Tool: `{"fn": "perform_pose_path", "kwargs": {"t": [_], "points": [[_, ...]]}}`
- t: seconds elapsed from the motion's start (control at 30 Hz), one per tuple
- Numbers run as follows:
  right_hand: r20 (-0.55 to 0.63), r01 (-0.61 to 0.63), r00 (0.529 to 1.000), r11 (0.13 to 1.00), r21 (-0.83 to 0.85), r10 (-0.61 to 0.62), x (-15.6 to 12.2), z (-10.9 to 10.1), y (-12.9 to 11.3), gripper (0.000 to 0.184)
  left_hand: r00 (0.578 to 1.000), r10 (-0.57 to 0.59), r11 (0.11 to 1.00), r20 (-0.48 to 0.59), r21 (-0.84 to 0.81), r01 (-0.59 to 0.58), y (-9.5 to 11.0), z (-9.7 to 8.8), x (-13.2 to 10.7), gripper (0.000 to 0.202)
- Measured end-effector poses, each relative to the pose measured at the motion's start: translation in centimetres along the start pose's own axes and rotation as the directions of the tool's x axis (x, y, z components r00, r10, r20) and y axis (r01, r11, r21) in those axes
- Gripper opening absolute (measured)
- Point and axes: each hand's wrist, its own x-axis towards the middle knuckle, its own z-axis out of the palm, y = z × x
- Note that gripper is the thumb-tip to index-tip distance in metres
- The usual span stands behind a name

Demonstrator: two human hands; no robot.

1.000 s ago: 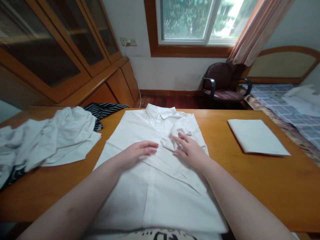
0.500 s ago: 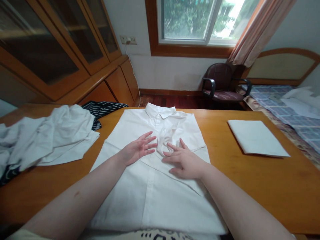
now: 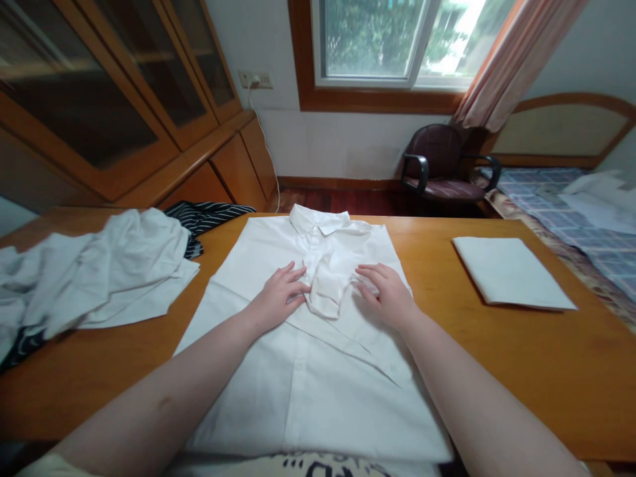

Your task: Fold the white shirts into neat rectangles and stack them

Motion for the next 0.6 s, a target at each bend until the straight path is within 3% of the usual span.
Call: {"fn": "perform_pose_path", "kwargs": {"t": [0.13,0.3,0.47,0.6], "points": [[0.227,-0.107,0.969,0.993,0.053,0.092,0.5,0.1,0.8,0.036,0.994,0.097,0.995,-0.049,0.035,-0.095,0.6,-1.0,-0.2,0.017],[0.255,-0.182,0.953,0.982,0.042,0.166,0.7,0.1,0.7,0.034,0.970,0.233,0.971,-0.072,0.079,-0.227,1.4,-3.3,-0.9,0.017],[0.263,-0.219,0.945,0.974,0.060,0.196,0.6,0.3,0.9,0.032,0.958,0.247,0.955,0.148,0.133,-0.267,2.1,-4.5,-1.9,0.012],[0.241,-0.180,0.960,0.972,0.152,0.141,0.6,0.3,1.0,0.024,0.935,0.153,0.983,0.320,0.045,-0.176,2.7,-4.7,-2.5,0.016]]}}
